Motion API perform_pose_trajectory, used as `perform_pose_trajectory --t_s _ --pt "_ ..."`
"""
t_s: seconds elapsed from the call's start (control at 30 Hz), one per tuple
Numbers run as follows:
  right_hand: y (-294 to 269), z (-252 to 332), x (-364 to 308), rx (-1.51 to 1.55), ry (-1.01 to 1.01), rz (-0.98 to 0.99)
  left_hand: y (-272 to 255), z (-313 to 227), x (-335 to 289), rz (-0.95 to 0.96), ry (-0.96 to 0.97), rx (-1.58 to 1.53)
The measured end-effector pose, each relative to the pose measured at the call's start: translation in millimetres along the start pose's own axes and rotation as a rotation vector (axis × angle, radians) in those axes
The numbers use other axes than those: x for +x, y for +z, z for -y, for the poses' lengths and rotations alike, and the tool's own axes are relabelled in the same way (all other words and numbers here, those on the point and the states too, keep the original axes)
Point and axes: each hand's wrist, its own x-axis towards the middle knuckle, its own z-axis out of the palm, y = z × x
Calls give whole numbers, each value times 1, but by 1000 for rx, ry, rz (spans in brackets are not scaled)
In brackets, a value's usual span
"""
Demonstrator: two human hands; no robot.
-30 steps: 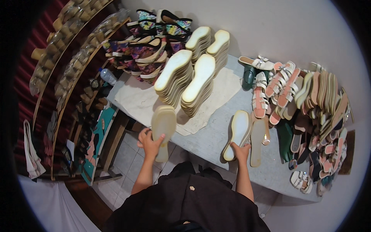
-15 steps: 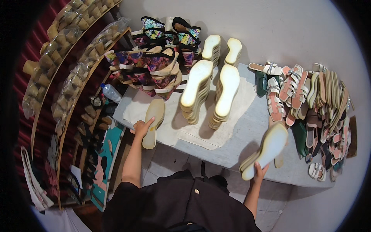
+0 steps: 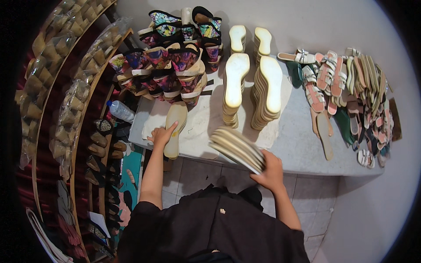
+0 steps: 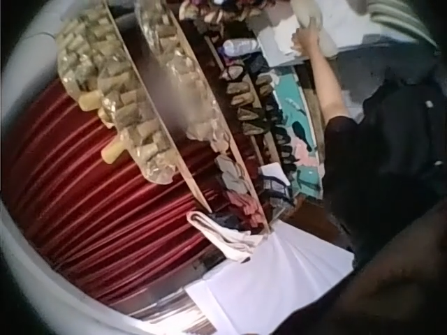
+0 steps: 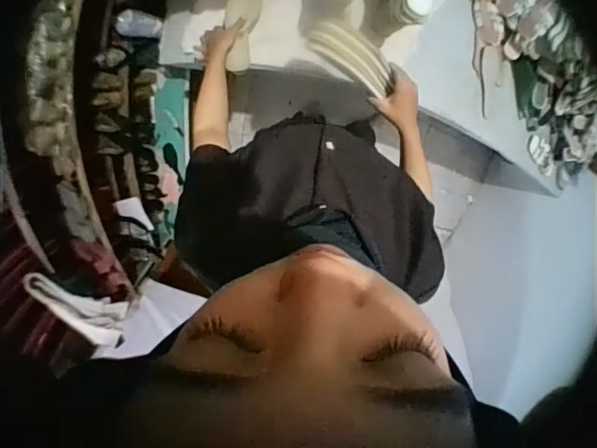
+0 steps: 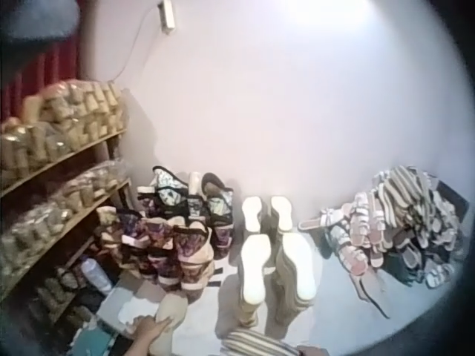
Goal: Organizing and stacking shoe soles and components on a workbench.
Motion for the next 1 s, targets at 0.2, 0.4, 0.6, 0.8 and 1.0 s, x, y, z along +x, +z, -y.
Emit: perform_pose_trajectory --t_s 0.2,0.4,0.6,0.8,1.0 --pt "54 5 37 -390 -157 129 5 6 -18 -417 320 -574" --pt "88 -20 36 -554 -62 149 70 -33 -87 -146 926 -676" --pt "90 -18 38 -460 -51 181 134 -33 -74 279 724 -1106" --pt "88 -25 50 -501 -134 51 147 -48 -74 325 623 -1410" --pt "91 -33 58 -392 -37 196 117 -40 -77 412 811 -1203"
